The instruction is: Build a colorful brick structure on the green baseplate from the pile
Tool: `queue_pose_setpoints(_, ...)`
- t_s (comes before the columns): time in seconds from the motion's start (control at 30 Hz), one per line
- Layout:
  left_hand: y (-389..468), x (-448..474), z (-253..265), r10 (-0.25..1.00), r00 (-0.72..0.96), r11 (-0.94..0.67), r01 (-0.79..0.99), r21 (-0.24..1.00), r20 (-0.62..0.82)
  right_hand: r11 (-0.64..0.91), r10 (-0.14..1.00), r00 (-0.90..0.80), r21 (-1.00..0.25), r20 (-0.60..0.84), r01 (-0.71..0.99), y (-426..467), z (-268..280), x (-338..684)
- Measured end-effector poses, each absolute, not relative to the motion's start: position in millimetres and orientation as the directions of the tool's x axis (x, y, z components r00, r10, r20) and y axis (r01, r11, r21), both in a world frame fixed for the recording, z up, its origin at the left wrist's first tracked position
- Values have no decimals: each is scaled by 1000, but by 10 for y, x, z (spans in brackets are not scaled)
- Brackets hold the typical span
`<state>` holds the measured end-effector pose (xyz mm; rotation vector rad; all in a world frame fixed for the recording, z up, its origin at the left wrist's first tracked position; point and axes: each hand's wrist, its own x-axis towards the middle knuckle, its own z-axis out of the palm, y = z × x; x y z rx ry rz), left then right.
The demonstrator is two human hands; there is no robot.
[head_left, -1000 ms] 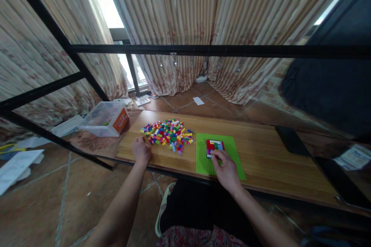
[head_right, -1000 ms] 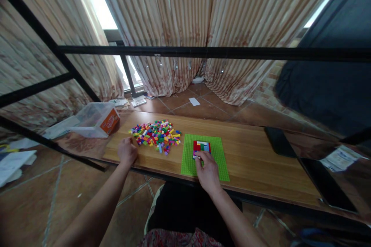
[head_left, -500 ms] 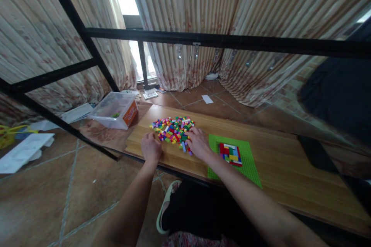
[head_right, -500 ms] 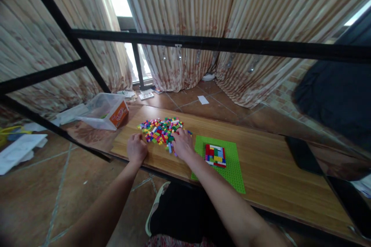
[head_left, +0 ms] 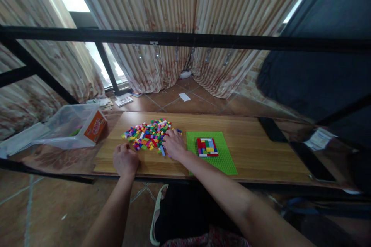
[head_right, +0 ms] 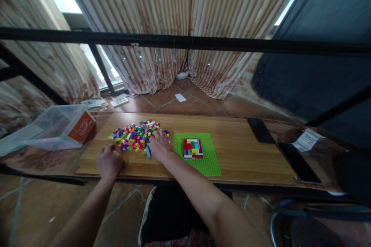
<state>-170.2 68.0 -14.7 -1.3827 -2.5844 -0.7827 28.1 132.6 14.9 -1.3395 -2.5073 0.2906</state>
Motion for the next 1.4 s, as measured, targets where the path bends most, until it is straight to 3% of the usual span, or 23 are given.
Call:
queue_pose_setpoints(0.5,686,-1705,-158,728,-597,443,784,435,336,515,854,-508,-325,112,794,1410,167,266)
queue_pose_setpoints(0.83,696,-1732,-242,722,-602,457,785,418,341,472,878,-457,-417,144,777,1424,178,387)
queue_pose_setpoints(1.07,684,-1716,-215,726,-603,461,784,415,332,492,866,-491,-322,90,809,1298,232,220)
queue_pose_setpoints(1.17,685,-1723,-204,732,-589,449,794,409,341,509,859,-494,-319,133,799,1277,299,211)
queue_pose_setpoints(1.27,690,-1726,-201,732,-583,437,799,414,352,502,864,-459,-397,204,768,1183,338,266)
queue_pose_setpoints(1.4,689,-1713,-186,720,-601,453,785,421,347,398,914,-341,-646,219,651,870,242,495)
